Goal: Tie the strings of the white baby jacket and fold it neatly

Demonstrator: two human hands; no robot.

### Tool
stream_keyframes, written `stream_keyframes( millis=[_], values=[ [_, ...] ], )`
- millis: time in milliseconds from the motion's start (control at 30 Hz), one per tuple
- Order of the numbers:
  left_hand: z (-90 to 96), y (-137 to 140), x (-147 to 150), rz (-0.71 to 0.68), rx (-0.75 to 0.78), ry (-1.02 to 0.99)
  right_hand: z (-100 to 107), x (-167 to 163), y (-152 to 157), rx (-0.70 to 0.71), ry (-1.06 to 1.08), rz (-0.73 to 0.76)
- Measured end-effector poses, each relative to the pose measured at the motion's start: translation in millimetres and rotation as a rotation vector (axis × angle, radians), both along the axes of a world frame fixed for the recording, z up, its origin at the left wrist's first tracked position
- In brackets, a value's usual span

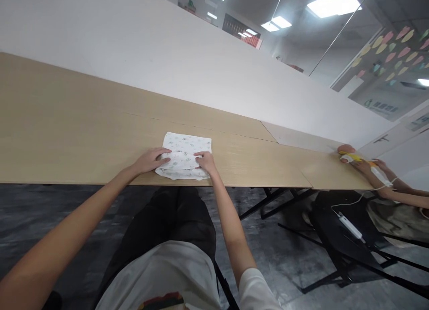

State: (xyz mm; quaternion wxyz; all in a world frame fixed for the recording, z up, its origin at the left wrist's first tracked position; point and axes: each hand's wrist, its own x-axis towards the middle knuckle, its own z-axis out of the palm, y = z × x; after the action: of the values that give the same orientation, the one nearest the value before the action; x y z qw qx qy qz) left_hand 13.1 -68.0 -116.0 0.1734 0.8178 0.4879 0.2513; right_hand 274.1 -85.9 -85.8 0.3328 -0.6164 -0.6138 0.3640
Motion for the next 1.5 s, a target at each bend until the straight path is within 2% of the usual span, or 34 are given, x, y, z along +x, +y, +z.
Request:
stream_keyframes(
  millis=[267,433,567,700,833,1033,1133,1233,1333,1500],
  values=[
    [-4.4,2,2,0.003,0.016,0.038,6,0,-6,0.047,-0.147,-0.021],
    [-5.6,4,1,0.001,0.011,0.04,18,-2,-4,0.141,-0.284,-0.007],
    [-3.1,2,2,0.003,0.007,0.042,26,-1,0,0.106,-0.339,0.034],
    [1.1,-2,4,0.017,0.0,0.062,21,6,-2,0.089,-0.395,0.06],
    [4.0,-6,7,0.012,-0.004,0.095,11,11,-8,0.159,-0.49,0.071],
    [2.1,-8,10,-0.015,0.016,0.138,0,-1,-25,0.199,-0.766,0.094],
    [2.6,-7,10,-0.012,0.0,0.105,1,-2,-32,0.242,-0.837,0.086],
    [6.0,-14,5,0.022,-0.034,-0.038,10,14,-40,0.322,-0.85,0.04],
    [9.2,-31,-7,0.044,-0.08,-0.192,19,44,-49,0.373,-0.849,0.072],
    [9.2,-57,-27,-0.036,-0.147,-0.177,10,79,-65,0.317,-0.856,0.156]
  ],
)
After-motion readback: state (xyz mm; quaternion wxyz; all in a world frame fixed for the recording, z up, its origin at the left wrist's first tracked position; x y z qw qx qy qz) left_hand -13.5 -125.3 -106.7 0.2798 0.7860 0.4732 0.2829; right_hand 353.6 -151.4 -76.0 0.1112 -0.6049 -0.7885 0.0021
